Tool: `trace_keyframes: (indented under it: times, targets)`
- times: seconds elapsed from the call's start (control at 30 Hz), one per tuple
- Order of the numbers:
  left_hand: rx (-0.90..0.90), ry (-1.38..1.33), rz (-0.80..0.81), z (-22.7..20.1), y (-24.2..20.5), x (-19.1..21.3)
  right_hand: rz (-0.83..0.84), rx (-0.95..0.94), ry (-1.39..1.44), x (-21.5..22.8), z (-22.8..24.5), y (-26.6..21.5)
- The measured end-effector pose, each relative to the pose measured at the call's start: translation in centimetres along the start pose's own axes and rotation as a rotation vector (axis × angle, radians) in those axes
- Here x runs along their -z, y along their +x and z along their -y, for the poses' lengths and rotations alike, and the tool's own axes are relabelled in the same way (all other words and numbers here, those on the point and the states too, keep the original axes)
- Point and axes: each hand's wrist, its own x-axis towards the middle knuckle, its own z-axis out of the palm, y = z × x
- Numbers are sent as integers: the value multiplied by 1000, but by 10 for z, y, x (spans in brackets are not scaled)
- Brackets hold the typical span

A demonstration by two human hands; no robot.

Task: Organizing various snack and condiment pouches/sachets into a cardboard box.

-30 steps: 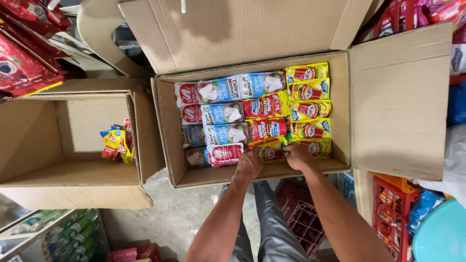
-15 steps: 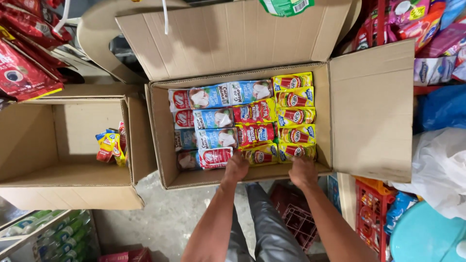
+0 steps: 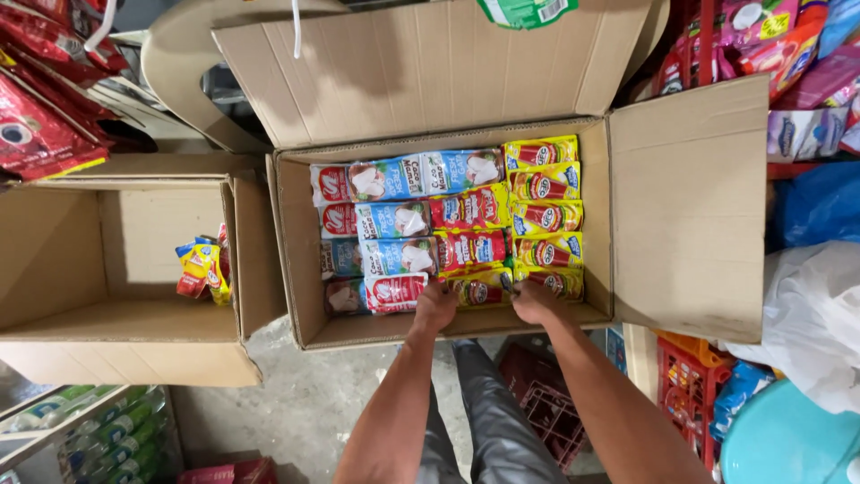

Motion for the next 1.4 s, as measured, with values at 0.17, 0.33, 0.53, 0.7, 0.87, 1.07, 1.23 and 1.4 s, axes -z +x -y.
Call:
trace_keyframes:
  times: [0.17, 0.33, 0.53, 0.7, 0.87, 1.07, 1.23, 1.4]
  targets:
    - [-386, 521, -49, 33, 11, -17, -10, 7, -4, -1, 8, -10]
    - [-124, 46, -41, 10, -1, 2, -8, -256, -104, 43, 73, -87]
    - [-163, 98, -165, -97, -64, 82, -503, 141, -170, 2, 41, -98]
    - [-193, -135, -421, -230, -134, 132, -173, 370, 917, 4, 67, -117]
    - [-872, -7, -407, -343, -221, 173, -133, 747, 1464, 83, 208, -245]
    - [-1144, 201, -472, -385, -229, 238, 125, 918, 1876, 194, 242, -320]
    - [-794, 481, -697, -369, -202, 274, 331, 769, 1738, 208, 244, -332]
    - [-435, 123, -644, -327, -161, 325, 359, 889, 1345, 219, 270, -346]
